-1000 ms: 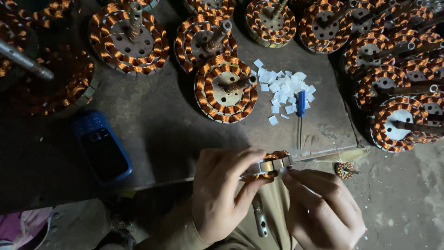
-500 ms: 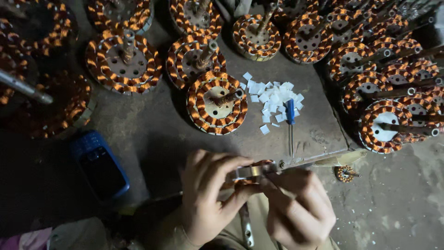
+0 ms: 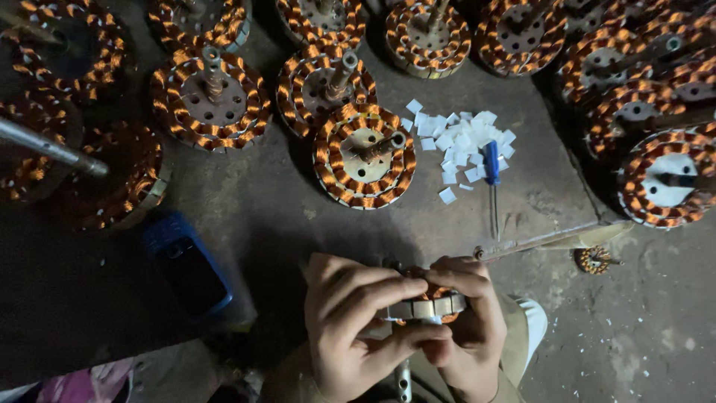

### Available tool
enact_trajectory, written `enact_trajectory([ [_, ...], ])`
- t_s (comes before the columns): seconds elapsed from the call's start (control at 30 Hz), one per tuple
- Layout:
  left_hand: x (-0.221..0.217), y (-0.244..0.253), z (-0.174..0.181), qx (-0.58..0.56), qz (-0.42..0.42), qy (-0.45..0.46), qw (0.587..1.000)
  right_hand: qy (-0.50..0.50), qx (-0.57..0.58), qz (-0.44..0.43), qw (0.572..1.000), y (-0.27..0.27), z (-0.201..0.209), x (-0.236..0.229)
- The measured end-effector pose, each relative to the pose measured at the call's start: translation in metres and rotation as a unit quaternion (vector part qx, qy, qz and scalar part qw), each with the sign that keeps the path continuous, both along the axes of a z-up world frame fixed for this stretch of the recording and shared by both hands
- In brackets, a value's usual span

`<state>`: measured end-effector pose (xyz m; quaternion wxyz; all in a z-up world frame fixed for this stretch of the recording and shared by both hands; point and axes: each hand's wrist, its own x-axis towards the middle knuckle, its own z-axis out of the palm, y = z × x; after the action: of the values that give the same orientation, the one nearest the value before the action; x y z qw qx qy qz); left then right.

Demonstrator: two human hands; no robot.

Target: The person is assembling a motor stator by inserting small white insulating pieces into the copper windings. They use a blue-handled screwdriver to push the pieces into place and their hands to adjust the component. The task involves repetitive insertion of these pieces into the slots of the stator.

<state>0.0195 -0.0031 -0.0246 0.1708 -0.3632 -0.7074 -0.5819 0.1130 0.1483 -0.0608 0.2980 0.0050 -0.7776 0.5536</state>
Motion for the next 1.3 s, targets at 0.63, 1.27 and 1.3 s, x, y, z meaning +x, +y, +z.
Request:
enact_trajectory([
  [0.63,0.009,-0.002,-0.013,0.016,-0.008,0.013,1.000,0.049,0.033,0.006,0.998,-0.004,-0.005,-0.001],
  [1.27,-0.024,-0.004,-0.017,0.072,-0.020,-0.176,0.982,-0.054,-0.091,0.155,0.982,0.014,0.045,-0.042],
  [1.3,-0.019,-0.004,-0.017,0.097,-0.017,-0.236,0.967,-0.044,-0.101,0.167,0.980,0.015,0.047,-0.038],
])
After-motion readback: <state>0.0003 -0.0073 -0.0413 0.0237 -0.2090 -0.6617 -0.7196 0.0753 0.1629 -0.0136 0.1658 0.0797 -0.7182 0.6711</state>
